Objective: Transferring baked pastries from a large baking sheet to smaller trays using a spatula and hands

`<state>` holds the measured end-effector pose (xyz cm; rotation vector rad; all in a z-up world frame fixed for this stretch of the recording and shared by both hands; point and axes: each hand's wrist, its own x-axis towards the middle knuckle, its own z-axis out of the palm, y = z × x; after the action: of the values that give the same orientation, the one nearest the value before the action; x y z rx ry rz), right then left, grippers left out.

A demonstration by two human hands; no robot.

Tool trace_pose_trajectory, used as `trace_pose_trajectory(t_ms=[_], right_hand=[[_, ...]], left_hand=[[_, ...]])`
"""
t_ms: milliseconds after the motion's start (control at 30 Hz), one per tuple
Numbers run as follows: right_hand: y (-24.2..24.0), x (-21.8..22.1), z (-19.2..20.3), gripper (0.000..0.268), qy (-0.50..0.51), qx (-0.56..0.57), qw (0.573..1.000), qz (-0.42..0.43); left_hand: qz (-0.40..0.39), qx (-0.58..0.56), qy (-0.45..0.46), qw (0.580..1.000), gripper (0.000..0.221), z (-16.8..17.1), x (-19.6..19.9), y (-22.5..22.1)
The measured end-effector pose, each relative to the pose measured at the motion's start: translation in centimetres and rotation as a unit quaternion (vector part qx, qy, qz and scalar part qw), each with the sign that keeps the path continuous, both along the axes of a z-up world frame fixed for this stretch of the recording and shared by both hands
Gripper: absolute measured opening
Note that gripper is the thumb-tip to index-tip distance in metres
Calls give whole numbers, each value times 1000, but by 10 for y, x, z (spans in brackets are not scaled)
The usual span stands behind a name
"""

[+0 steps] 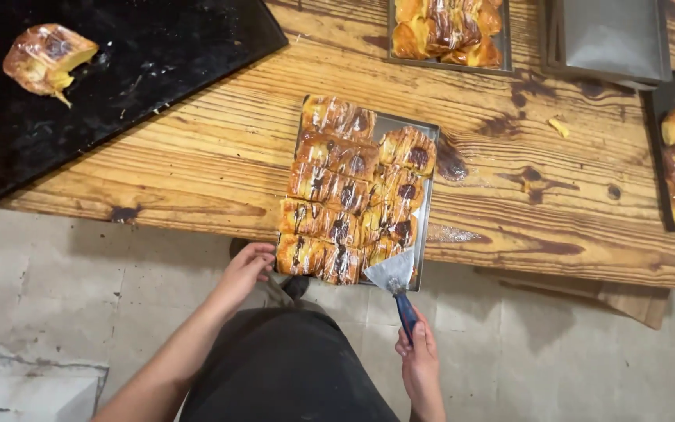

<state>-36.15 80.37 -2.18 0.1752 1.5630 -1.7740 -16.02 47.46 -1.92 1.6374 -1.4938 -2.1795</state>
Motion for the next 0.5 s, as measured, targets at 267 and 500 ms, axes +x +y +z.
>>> trace_pose_trajectory(t_ms=[267,500], right_hand=[[3,-4,3,49,16,0,1000,5],[8,2,7,50,-1,8,1000,-11]], left_hand=[[62,2,45,997,31,-26,7,4],[77,18,52,996,29,9,7,-4]])
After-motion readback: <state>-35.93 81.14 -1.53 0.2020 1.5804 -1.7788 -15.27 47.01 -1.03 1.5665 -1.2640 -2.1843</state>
